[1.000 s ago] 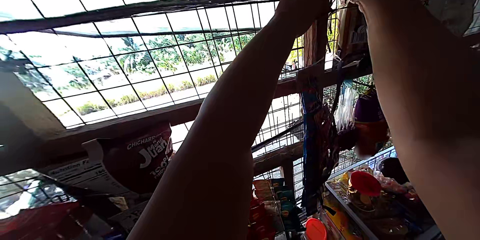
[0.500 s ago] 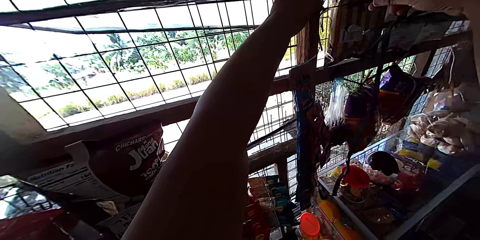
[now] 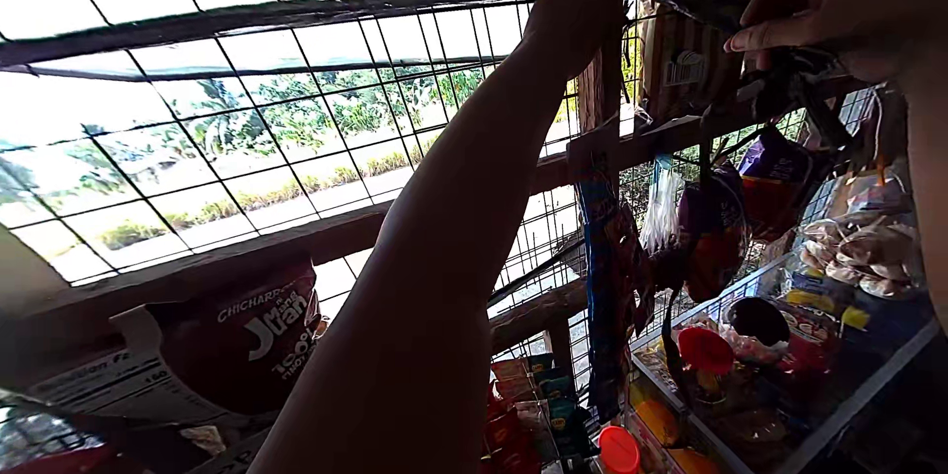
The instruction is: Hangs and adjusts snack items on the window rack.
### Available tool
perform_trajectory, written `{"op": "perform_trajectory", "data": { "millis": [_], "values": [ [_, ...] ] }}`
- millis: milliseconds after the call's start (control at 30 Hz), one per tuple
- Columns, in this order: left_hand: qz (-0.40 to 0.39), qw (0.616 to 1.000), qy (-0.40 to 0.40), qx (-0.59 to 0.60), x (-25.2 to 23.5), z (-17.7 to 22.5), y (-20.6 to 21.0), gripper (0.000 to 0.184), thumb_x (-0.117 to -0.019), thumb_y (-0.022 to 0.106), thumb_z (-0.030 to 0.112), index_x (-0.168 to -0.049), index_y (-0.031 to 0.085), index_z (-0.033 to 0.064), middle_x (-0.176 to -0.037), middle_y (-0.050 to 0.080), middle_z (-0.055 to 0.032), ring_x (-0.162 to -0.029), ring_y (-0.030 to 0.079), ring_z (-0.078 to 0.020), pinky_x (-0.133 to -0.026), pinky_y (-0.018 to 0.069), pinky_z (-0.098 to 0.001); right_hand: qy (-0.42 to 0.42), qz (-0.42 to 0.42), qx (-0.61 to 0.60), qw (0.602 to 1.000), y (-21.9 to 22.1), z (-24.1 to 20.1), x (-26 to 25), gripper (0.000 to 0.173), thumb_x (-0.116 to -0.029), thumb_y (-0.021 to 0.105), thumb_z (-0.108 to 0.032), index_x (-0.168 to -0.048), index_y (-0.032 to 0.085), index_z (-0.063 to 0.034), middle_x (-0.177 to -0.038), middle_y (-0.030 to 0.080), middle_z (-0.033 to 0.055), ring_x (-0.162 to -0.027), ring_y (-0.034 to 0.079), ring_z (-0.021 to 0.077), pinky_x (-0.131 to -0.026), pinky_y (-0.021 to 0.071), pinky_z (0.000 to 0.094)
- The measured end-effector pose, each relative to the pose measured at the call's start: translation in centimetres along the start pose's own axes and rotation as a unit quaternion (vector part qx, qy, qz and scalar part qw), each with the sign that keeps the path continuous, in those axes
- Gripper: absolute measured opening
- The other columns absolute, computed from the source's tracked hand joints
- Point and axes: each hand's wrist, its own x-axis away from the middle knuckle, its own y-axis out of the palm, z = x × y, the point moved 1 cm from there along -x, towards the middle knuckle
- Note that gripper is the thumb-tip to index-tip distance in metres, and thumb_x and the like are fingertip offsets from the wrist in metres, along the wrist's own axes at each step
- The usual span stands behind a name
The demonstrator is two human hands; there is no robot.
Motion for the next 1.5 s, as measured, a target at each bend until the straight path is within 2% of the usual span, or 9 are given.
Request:
{"op": "perform_trajectory", "data": {
  "millis": [100, 300, 467, 700, 833, 967, 1167, 1367, 1500],
  "values": [
    [-0.004, 1.0, 0.0, -0.007, 0.0, 0.0, 0.0, 0.061, -0.0924, 0.059, -0.008, -0.151, 0.043, -0.0028, -0.171, 0.022, -0.0145, -0.157, 0.026, -0.0315, -0.125, 0.0204, -0.0571, 0.011, 0.003, -0.069, 0.998, 0.0, 0.3, 0.0, 0.008, -0.1057, 0.056, -0.023, -0.107, 0.059, -0.0164, -0.086, 0.07, -0.0086, -0.065, 0.065, -0.0039, -0.058, 0.0534, 0.012],
    [-0.001, 1.0, -0.001, 0.005, 0.0, 0.0, 0.0, 0.062, -0.0906, 0.062, -0.009, -0.15, 0.045, -0.0046, -0.171, 0.021, -0.0163, -0.156, 0.027, -0.034, -0.124, 0.0213, -0.0595, -0.005, -0.042, -0.251, 0.967, 0.2, 0.7, 1.3, 0.045, -0.1094, 0.029, -0.055, -0.102, 0.061, -0.0232, -0.097, 0.073, -0.0092, -0.074, 0.068, 0.0001, -0.059, 0.0549, 0.0146],
    [-0.004, 1.0, -0.001, -0.002, 0.1, 0.2, 0.0, 0.061, -0.0908, 0.06, -0.01, -0.15, 0.045, -0.0035, -0.171, 0.022, -0.0152, -0.157, 0.026, -0.0322, -0.124, 0.0212, -0.0584, 0.007, -0.013, -0.171, 0.985, 3.4, 0.4, 1.0, 0.041, -0.1062, 0.046, -0.051, -0.126, 0.053, -0.0168, -0.117, 0.063, -0.0027, -0.107, 0.067, 0.0124, -0.089, 0.0588, 0.0314],
    [0.001, 1.0, -0.004, 0.026, 0.3, 0.4, -0.3, 0.059, -0.0902, 0.062, -0.009, -0.147, 0.048, -0.0033, -0.165, 0.032, -0.0182, -0.152, 0.034, -0.0358, -0.121, 0.0256, -0.062, 0.004, 0.062, 0.074, 0.995, 8.9, 1.4, 1.6, 0.069, -0.0859, 0.084, -0.033, -0.132, 0.046, 0.0013, -0.131, 0.059, 0.0224, -0.11, 0.065, 0.0306, -0.092, 0.0528, 0.0507],
    [-0.005, 1.0, -0.01, 0.026, 0.4, 0.5, -0.4, 0.062, -0.0917, 0.062, -0.007, -0.151, 0.043, -0.0039, -0.158, 0.042, -0.0201, -0.144, 0.043, -0.0393, -0.119, 0.0278, -0.0632, 0.022, 0.127, 0.122, 0.984, 9.7, 2.8, 1.3, 0.069, -0.0879, 0.083, -0.027, -0.136, 0.045, 0.0063, -0.139, 0.045, 0.0312, -0.118, 0.055, 0.0417, -0.097, 0.0474, 0.0564],
    [-0.017, 1.0, -0.018, 0.002, 0.3, 0.7, -0.6, 0.062, -0.0932, 0.059, -0.007, -0.152, 0.042, -0.0013, -0.154, 0.045, -0.0206, -0.14, 0.047, -0.039, -0.119, 0.0258, -0.0611, 0.013, 0.124, 0.007, 0.992, 9.8, 5.3, 1.2, 0.054, -0.089, 0.081, -0.016, -0.131, 0.051, -0.0015, -0.12, 0.068, 0.0149, -0.114, 0.065, 0.0225, -0.099, 0.0506, 0.0441],
    [-0.015, 0.999, -0.028, 0.015, 0.4, 0.8, -0.8, 0.054, -0.0933, 0.06, -0.005, -0.146, 0.048, 0.0006, -0.151, 0.049, -0.0221, -0.136, 0.05, -0.0421, -0.114, 0.0321, -0.0619, -0.005, 0.116, -0.299, 0.947, 10.6, 6.0, 2.3, 0.06, -0.0912, 0.075, -0.007, -0.14, 0.04, -0.0101, -0.123, 0.063, 0.0038, -0.105, 0.068, 0.0117, -0.085, 0.0606, 0.0283],
    [-0.019, 0.999, -0.031, 0.017, 0.6, 1.0, -1.0, 0.053, -0.0928, 0.062, -0.004, -0.144, 0.049, -0.0022, -0.149, 0.05, -0.0241, -0.136, 0.05, -0.0427, -0.114, 0.0327, -0.062, 0.024, 0.102, -0.186, 0.977, 12.8, 5.9, 2.5, 0.066, -0.0866, 0.083, -0.016, -0.14, 0.048, -0.0008, -0.119, 0.066, 0.0103, -0.098, 0.067, 0.0063, -0.088, 0.0568, 0.0245],
    [-0.015, 1.0, -0.02, 0.019, 0.2, 0.8, -0.7, 0.053, -0.0959, 0.055, -0.007, -0.148, 0.045, -0.0055, -0.159, 0.04, -0.0224, -0.143, 0.044, -0.0417, -0.114, 0.0337, -0.0618, 0.047, 0.108, -0.13, 0.985, 12.3, 5.1, 1.8, 0.038, -0.0944, 0.075, -0.018, -0.127, 0.061, -0.0029, -0.107, 0.068, 0.0081, -0.086, 0.065, 0.0074, -0.08, 0.0556, 0.0272]
  ]
}}
